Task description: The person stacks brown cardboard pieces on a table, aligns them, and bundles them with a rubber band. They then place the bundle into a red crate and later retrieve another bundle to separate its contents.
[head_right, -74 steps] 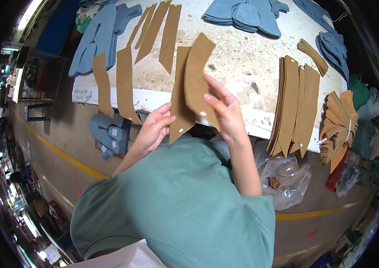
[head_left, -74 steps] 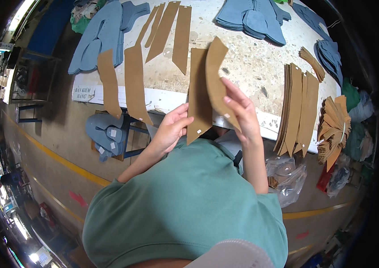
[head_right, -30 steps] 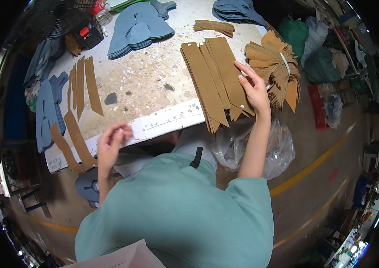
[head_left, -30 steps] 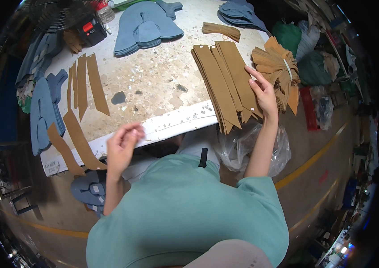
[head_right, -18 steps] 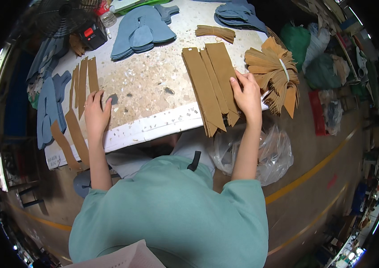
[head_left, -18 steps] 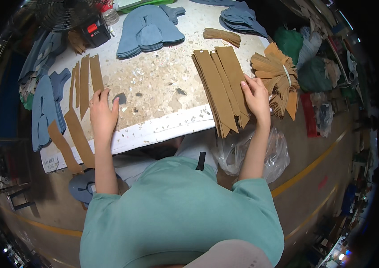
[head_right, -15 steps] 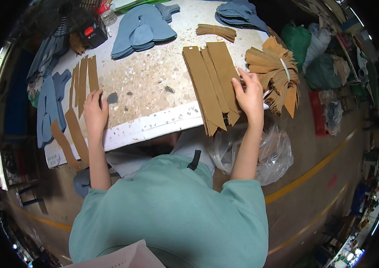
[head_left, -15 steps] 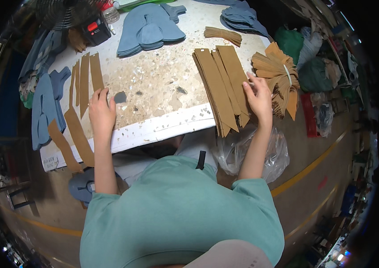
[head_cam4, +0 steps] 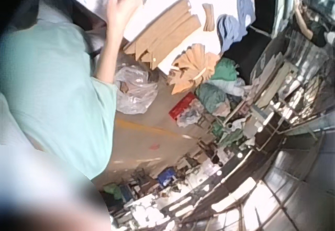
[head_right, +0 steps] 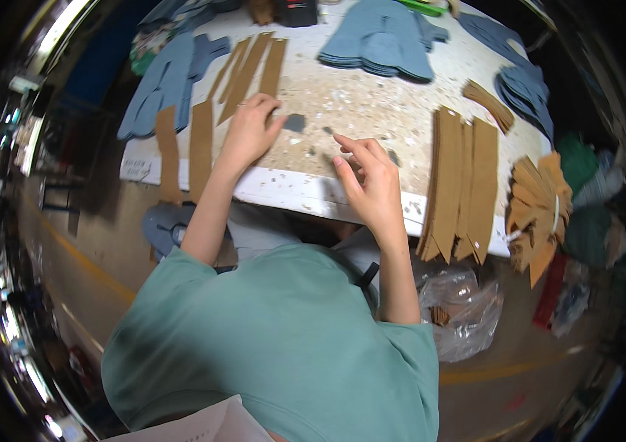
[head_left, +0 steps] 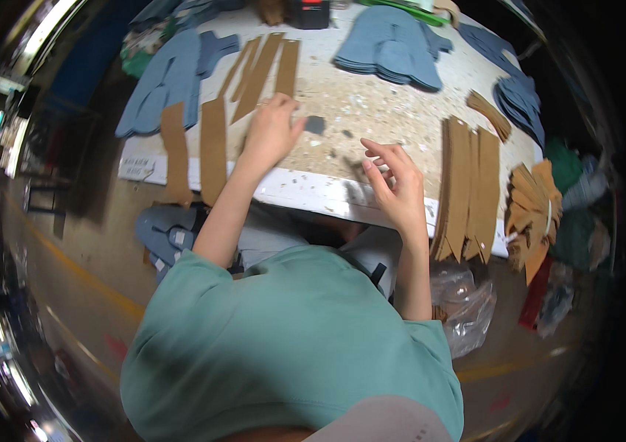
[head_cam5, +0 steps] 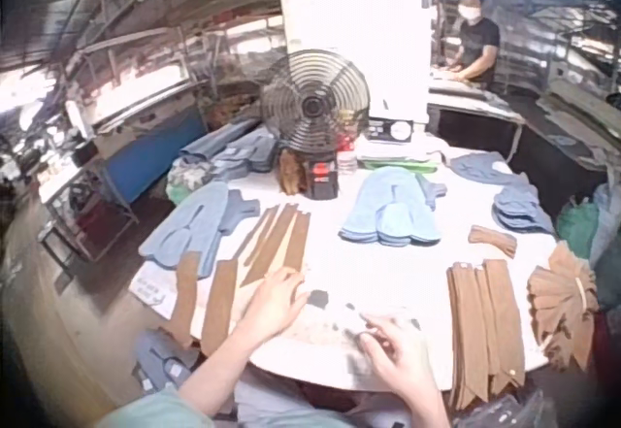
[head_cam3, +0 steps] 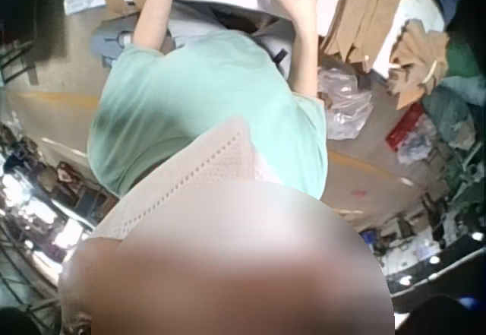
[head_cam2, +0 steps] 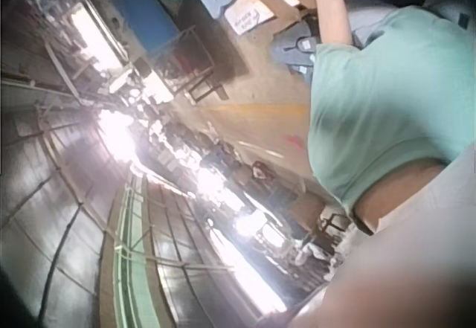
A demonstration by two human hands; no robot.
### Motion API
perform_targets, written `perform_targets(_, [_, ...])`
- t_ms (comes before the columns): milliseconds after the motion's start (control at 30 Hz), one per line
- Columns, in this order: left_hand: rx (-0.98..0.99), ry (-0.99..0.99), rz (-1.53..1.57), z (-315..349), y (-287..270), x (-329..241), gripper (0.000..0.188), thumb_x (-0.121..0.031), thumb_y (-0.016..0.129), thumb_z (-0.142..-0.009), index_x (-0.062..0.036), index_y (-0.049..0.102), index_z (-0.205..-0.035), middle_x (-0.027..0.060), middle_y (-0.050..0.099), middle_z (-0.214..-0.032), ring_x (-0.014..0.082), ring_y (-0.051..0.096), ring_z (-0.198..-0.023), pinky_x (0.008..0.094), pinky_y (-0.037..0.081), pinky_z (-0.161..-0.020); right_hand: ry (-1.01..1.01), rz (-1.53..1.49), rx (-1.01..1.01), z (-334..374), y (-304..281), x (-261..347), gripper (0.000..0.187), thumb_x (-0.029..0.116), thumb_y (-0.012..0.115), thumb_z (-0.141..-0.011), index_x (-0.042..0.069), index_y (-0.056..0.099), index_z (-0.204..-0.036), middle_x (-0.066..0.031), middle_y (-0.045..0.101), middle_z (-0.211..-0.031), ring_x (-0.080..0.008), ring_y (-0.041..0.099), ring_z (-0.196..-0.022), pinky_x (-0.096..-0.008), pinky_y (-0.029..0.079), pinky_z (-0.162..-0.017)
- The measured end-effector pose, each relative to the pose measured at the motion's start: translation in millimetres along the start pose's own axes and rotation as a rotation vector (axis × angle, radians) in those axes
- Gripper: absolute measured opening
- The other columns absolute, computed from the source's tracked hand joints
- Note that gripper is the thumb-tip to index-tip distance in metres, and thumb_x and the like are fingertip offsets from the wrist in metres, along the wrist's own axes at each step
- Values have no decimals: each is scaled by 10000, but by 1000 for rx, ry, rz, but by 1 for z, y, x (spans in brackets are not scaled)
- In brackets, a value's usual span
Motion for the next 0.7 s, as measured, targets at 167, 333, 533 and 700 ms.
perform_targets(167, [-14,-44,127,48,-50,18,380,-296,680,-836,-21,633,-1094,156,630,-1065,329,620,-986,399,485,-875,-87,8,163,-13,39,5,293,78,638,-874,87,670,-1165,-76,646,-910,-128,607,-780,-253,484,-633])
perform_targets(333, [-380,-438,-99,106,-111,91,343,-333,670,-847,-26,637,-997,155,648,-976,313,637,-920,393,494,-810,-1,-114,380,-8,75,18,287,95,639,-869,53,661,-1152,-120,671,-868,-218,661,-772,-319,519,-699])
perform_targets(533, [-300,-769,-69,159,-128,142,396,-384,726,-805,-28,665,-967,124,651,-928,221,634,-825,346,507,-732,2,-372,649,12,144,39,459,72,624,-897,81,518,-1343,-139,641,-1049,-158,642,-929,-286,522,-774])
perform_targets(700, [-363,-597,-104,151,-98,144,465,-366,804,-736,8,659,-971,117,618,-905,194,578,-777,326,494,-744,-261,13,226,-7,196,51,640,109,735,-717,61,515,-1316,-191,556,-977,-370,549,-929,-438,449,-835])
Point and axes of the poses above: each hand's wrist, its own z-axis away from the middle knuckle, its own y-axis out of the palm, x = y × z, the point moved 2 cm from there along -z, towards the middle knuckle
